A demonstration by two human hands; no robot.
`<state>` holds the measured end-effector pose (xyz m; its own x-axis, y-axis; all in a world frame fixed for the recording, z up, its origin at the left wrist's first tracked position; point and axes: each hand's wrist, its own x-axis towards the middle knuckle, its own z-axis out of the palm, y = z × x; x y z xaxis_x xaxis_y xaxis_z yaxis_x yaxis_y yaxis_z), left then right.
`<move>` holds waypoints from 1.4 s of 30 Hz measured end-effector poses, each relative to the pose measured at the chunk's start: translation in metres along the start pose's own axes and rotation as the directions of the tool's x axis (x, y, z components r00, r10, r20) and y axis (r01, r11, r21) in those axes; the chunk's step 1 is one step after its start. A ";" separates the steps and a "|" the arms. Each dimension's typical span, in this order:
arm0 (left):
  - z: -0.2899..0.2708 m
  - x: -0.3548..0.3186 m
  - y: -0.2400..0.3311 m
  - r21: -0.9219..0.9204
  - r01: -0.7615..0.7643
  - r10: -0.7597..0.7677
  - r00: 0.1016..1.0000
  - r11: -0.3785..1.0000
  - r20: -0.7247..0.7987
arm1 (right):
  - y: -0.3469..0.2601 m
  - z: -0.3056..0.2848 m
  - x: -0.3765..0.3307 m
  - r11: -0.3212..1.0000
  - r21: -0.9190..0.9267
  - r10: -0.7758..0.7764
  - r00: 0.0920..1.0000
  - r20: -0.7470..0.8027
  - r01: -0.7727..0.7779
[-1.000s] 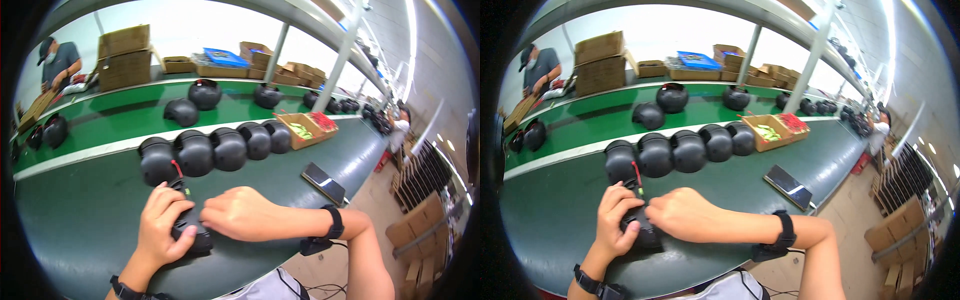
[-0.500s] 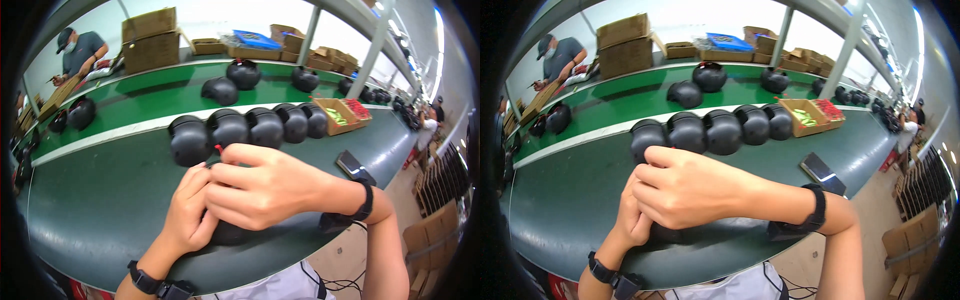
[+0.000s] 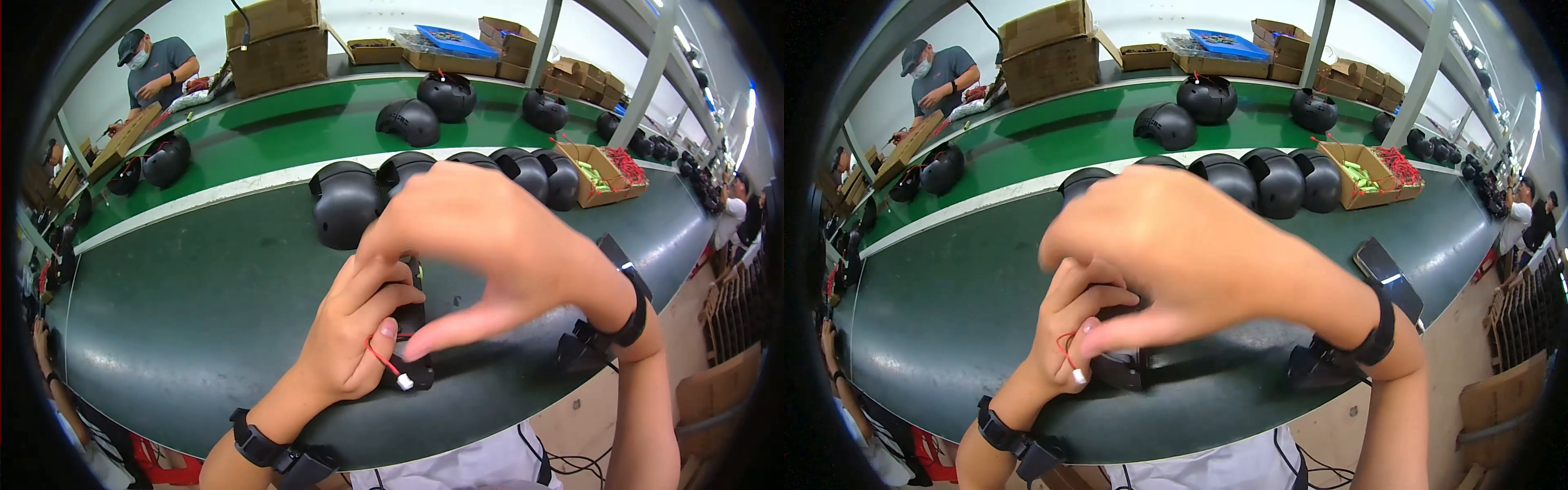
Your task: Assembling plastic housings and routing internal wiring on a production line.
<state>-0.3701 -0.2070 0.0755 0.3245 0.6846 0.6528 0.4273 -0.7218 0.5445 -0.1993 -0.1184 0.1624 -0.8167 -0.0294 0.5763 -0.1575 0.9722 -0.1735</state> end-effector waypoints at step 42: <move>-0.001 -0.005 -0.002 0.028 -0.018 0.019 0.999 0.999 -0.030 | -0.019 0.006 -0.044 0.908 -0.417 0.127 0.976 0.178 -0.042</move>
<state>-0.3730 -0.2085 0.0717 0.3069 0.6673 0.6786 0.4449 -0.7309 0.5176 -0.1640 -0.1365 0.1360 -0.9157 0.0535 0.3983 0.1232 0.9808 0.1514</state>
